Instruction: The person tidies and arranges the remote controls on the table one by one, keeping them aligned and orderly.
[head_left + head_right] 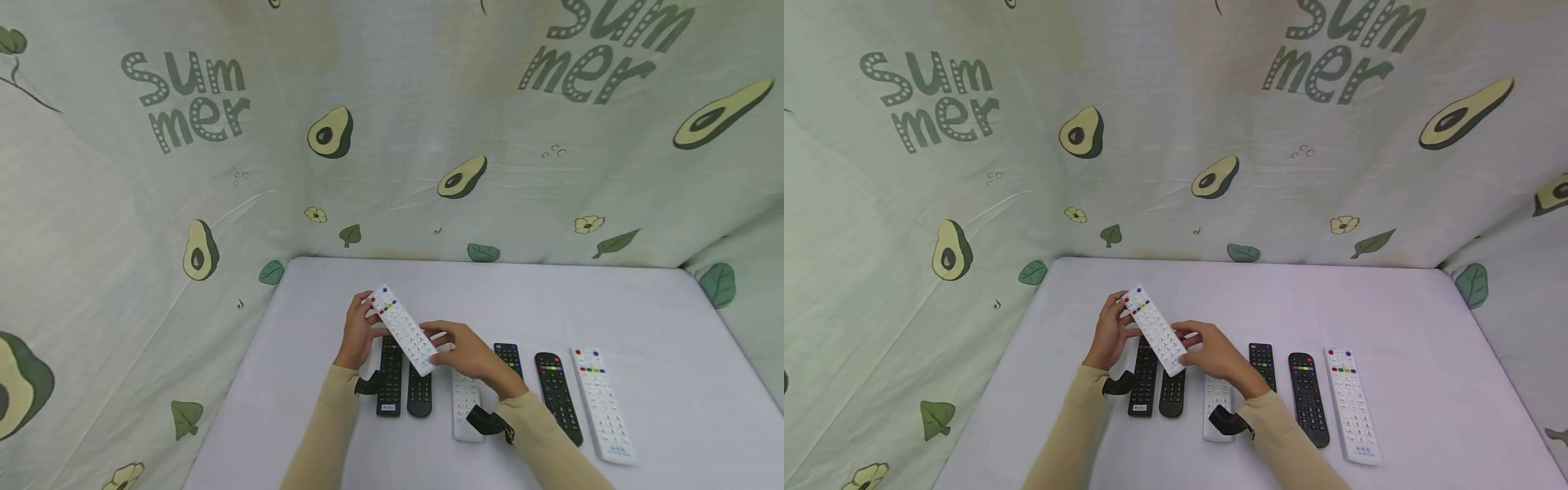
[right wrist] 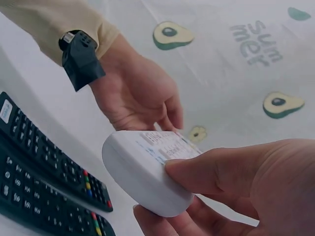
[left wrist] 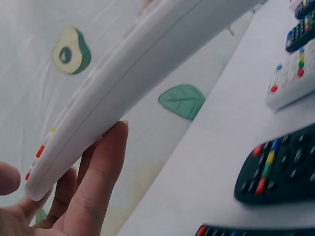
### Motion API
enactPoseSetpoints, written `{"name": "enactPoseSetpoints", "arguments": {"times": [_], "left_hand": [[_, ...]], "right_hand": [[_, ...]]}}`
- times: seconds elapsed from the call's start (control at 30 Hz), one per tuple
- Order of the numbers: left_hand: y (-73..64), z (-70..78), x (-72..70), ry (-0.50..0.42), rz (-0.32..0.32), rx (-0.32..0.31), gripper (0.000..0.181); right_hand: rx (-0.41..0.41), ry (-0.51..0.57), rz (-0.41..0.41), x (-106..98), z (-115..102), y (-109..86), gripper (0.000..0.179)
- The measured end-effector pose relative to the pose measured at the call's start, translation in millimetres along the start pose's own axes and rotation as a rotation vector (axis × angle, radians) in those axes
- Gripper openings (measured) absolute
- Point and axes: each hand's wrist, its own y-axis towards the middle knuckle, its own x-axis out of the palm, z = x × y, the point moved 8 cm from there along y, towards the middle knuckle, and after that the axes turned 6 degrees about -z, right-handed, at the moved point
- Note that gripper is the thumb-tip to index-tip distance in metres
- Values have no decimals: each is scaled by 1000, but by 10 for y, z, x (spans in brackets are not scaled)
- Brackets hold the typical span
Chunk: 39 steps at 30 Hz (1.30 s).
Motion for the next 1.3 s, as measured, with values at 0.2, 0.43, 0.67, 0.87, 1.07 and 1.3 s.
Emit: {"name": "enactPoseSetpoints", "arguments": {"times": [0.2, 0.43, 0.67, 0.87, 1.07, 1.3], "left_hand": [[-59, -68, 259, 5, -21, -18, 32], [-147, -180, 560, -15, -52, -65, 32], [-258, -260, 890, -111, -91, -73, 32], [-351, -353, 1216, -157, -139, -71, 28], [-400, -485, 1518, -178, -170, -106, 24], [-417, -661, 1843, -223, -207, -184, 24]], "right_hand": [[30, 47, 19, -122, 153, -292, 57], [50, 122, 41, -254, 233, -635, 56], [73, 167, 126, -430, 340, -1038, 53], [121, 280, 129, -498, 549, -1359, 55], [123, 294, 186, -639, 724, -1667, 52], [318, 244, 271, -786, 992, -1991, 54]]}}
